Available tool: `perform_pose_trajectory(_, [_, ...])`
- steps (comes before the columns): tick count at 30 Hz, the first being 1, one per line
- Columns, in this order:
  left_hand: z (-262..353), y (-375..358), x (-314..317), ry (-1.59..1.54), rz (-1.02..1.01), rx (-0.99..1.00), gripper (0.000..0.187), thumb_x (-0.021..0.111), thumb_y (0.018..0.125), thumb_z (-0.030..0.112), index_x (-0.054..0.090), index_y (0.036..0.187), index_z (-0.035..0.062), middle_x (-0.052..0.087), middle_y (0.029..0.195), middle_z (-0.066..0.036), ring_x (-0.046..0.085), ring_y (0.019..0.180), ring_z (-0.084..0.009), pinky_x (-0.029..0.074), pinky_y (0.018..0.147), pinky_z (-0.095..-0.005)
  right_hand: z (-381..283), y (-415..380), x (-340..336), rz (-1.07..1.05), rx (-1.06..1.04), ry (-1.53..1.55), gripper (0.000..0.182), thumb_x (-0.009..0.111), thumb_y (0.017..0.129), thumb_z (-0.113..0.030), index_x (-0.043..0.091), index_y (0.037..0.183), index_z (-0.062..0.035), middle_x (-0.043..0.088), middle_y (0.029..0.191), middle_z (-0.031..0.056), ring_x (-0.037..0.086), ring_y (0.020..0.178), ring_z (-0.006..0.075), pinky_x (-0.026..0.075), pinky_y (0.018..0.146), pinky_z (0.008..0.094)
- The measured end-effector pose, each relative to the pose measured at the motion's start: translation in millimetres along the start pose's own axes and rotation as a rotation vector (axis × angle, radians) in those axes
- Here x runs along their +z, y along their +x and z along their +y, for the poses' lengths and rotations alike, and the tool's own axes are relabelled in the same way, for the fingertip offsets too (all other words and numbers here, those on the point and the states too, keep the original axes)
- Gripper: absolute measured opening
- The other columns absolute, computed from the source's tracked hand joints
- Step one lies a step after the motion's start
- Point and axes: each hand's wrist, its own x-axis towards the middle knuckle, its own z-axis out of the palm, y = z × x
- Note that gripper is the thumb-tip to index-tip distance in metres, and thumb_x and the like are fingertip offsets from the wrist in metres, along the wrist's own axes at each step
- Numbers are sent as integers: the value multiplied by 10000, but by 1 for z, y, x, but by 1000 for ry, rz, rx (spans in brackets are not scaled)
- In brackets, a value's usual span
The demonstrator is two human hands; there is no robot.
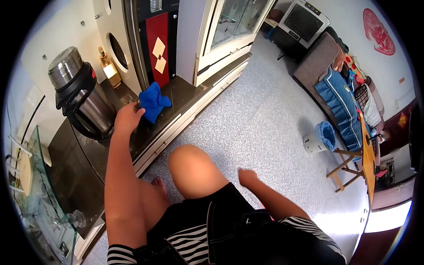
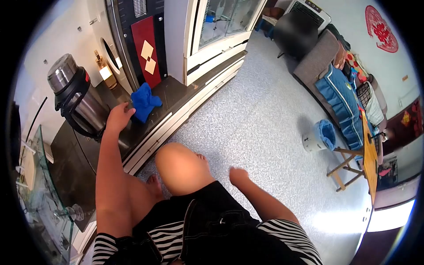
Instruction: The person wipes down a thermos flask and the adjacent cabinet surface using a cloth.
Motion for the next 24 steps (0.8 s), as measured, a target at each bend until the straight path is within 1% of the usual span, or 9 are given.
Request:
perform_pose_trajectory(2, [-4, -1, 0, -54, -2, -7, 577, 720, 905, 337, 609, 1319, -49, 711, 1103, -240, 685, 1045, -360, 517, 926, -406, 38, -45, 54, -23, 127, -22, 269, 544, 926, -140, 611, 1165, -35, 711, 1086, 210, 712, 1004, 359, 568, 866, 475])
perform_pose_trajectory(4, [-7, 2, -1, -33, -19, -26, 579, 722, 901, 349, 609, 1335, -17, 715, 1114, -214, 685, 1052, -346, 519, 931, -404, 93, -63, 116, -407, 213, -249, 232, 621, 894, -177, 767, 1054, -96, 733, 1160, 147, 716, 1050, 336, 592, 822, 468])
perform_pose_trajectory(6, [-8, 4, 4, -11, -43, -49, 582, 724, 898, 361, 609, 1352, 15, 720, 1124, -187, 685, 1059, -331, 521, 937, -402, 167, -88, 194, -548, 345, -285, 232, 656, 885, -233, 792, 1052, -149, 754, 1147, 63, 717, 1072, 306, 591, 811, 474])
perform_pose_trajectory(8, [-11, 7, 9, -4, -7, -12, 569, 717, 903, 356, 612, 1350, 21, 720, 1139, -181, 684, 1070, -330, 520, 939, -402, 194, -131, 199, -797, 359, -523, 304, 627, 921, -220, 752, 1197, -238, 725, 1207, 20, 689, 1083, 157, 544, 780, 351])
perform_pose_trajectory(12, [3, 0, 12, -1, -1, 13, 552, 711, 908, 348, 619, 1340, 18, 715, 1170, -179, 680, 1091, -325, 520, 944, -401, 234, -168, 211, -1026, 441, -657, 274, 647, 910, -236, 753, 1160, -264, 720, 1141, -7, 656, 973, 129, 479, 697, 336])
perform_pose_trajectory(18, [15, 1, 12, 28, -19, -26, 511, 699, 918, 344, 638, 1324, 40, 702, 1213, -175, 667, 1131, -319, 518, 962, -407, 291, -143, 174, -1069, 631, -845, 230, 677, 894, -260, 754, 1106, -303, 711, 1040, -49, 606, 809, 88, 382, 574, 314])
perform_pose_trajectory(22, [9, 6, 14, 12, -13, -15, 505, 699, 917, 351, 644, 1321, 51, 700, 1218, -173, 664, 1139, -318, 517, 965, -409, 366, -132, 96, -1037, 888, -1083, 203, 697, 883, -276, 755, 1070, -329, 705, 974, -76, 573, 699, 61, 317, 492, 299])
perform_pose_trajectory(23, [5, 10, 14, 8, -26, -23, 499, 698, 919, 356, 649, 1315, 56, 699, 1220, -174, 663, 1142, -317, 516, 968, -408, 347, -149, 25, -754, 848, -860, 222, 710, 874, -270, 764, 1085, -311, 718, 989, -87, 611, 721, 51, 352, 491, 273])
perform_pose_trajectory(24, [4, 12, 15, 0, -41, -33, 494, 697, 920, 361, 654, 1309, 60, 698, 1223, -175, 662, 1144, -317, 515, 970, -407, 360, -161, -6, -652, 915, -813, 240, 722, 869, -253, 774, 1102, -268, 737, 1048, -67, 672, 836, 62, 451, 542, 277])
